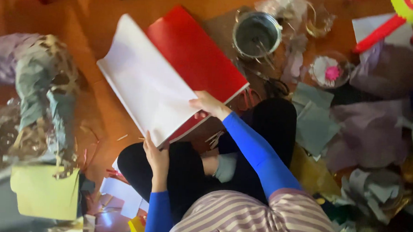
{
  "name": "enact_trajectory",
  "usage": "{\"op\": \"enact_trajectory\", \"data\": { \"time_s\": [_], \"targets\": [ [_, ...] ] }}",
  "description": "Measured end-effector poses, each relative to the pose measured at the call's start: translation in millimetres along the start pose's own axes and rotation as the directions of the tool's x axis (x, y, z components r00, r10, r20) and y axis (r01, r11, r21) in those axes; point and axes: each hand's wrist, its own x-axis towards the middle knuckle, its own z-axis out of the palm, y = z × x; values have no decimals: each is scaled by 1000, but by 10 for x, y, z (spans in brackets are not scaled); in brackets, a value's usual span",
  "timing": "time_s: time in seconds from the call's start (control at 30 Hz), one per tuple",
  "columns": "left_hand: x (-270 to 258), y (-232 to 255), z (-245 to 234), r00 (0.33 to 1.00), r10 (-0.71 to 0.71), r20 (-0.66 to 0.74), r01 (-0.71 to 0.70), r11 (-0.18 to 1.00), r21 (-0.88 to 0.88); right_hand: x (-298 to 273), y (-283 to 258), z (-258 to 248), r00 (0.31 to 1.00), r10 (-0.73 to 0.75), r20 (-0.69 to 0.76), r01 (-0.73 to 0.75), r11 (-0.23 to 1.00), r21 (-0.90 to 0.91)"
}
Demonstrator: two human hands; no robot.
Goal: Cutting paper strips and wrapping them around the legs of a paper-mache sculpture
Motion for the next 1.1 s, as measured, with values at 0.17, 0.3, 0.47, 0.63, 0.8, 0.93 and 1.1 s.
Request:
{"op": "enact_trajectory", "data": {
  "time_s": [0.17, 0.3, 0.47, 0.63, 0.8, 0.93, 1.1],
  "targets": [
    [144, -392, 240, 902, 343, -261, -335, 939, 76, -620, -710, 40, 998, -25, 49, 29, 997, -66],
    [325, -372, 253, 871, 375, -318, -354, 927, 125, -983, -943, 228, 998, -41, -45, 39, 998, -42],
    [459, -388, 334, 849, 446, -285, -426, 895, 132, -1158, -797, 70, 985, -139, -104, 131, 988, -75],
    [631, -697, 393, 798, 502, -334, -492, 862, 120, -1306, -804, -283, 949, -252, -190, 243, 967, -70],
    [756, -781, 91, 756, 604, -251, -563, 796, 221, -2564, -1233, -713, 920, -302, -251, 278, 952, -128],
    [681, -379, 101, 977, 16, -212, -124, 852, -509, -4092, -1211, -953, 778, -252, -575, 100, 954, -282],
    [581, -449, -51, 947, 271, -171, -295, 946, -135, -5780, 364, -1597, 303, -807, -506, -65, 513, -856]
  ]
}}
